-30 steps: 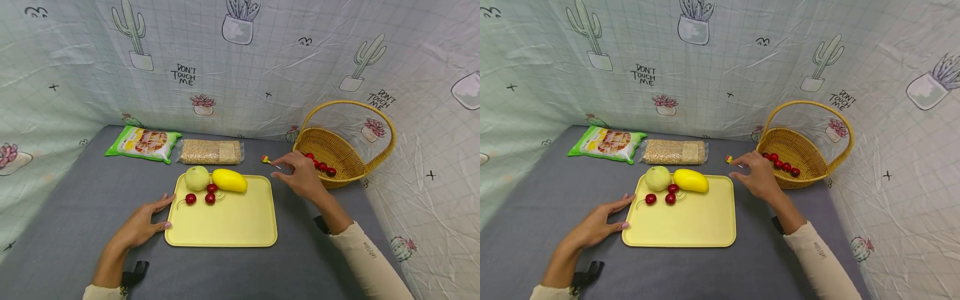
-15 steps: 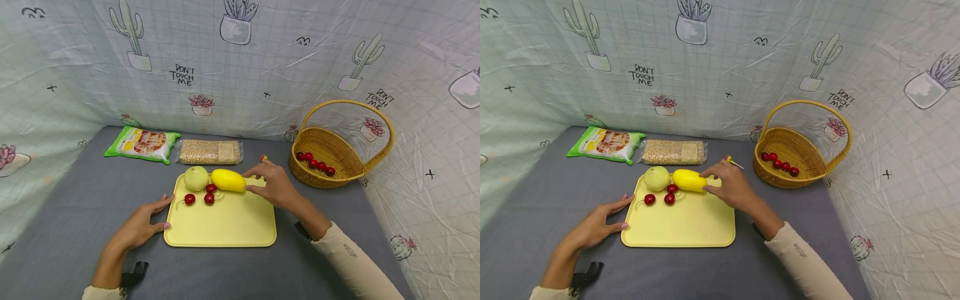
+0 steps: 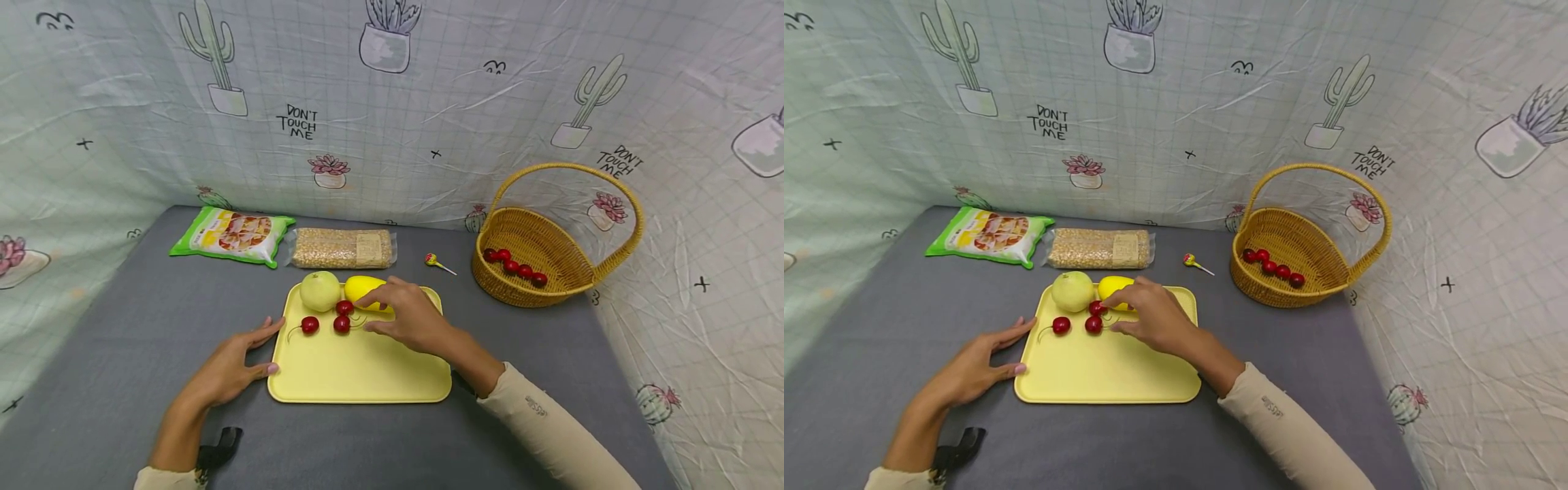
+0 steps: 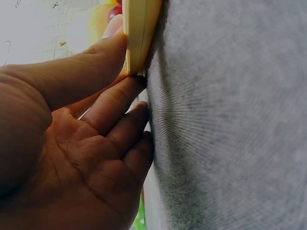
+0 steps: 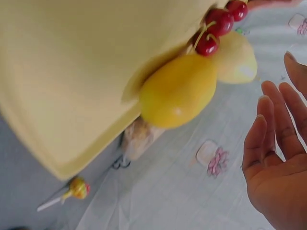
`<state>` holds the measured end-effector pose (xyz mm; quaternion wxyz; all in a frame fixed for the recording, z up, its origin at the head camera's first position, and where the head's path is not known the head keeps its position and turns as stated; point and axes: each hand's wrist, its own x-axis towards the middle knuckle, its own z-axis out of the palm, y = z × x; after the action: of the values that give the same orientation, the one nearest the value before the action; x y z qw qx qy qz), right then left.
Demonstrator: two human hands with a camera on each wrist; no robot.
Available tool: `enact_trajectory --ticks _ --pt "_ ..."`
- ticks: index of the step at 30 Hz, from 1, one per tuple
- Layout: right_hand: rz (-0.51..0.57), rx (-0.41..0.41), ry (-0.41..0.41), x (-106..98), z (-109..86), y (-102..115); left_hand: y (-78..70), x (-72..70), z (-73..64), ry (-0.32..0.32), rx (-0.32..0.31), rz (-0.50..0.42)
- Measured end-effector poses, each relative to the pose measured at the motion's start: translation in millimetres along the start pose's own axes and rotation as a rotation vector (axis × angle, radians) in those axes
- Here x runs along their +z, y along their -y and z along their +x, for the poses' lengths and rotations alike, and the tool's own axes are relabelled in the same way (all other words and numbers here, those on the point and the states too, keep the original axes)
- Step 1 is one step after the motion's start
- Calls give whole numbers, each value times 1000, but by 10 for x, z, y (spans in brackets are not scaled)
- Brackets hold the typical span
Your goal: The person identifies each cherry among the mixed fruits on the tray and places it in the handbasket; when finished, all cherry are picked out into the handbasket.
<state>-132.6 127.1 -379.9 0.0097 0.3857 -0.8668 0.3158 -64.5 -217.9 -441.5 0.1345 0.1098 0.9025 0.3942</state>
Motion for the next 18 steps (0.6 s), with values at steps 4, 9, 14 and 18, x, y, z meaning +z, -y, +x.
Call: enact_trajectory --ticks 4,9,14,18 --pt "9 9 45 110 66 44 1 -2 0 1 -8 -2" --pt "-11 20 98 250 154 93 8 3 -1 -5 -6 8" --pt "-36 5 143 378 248 162 14 7 0 -11 1 16" --pt "-50 8 165 461 320 208 6 3 2 -9 -2 14"
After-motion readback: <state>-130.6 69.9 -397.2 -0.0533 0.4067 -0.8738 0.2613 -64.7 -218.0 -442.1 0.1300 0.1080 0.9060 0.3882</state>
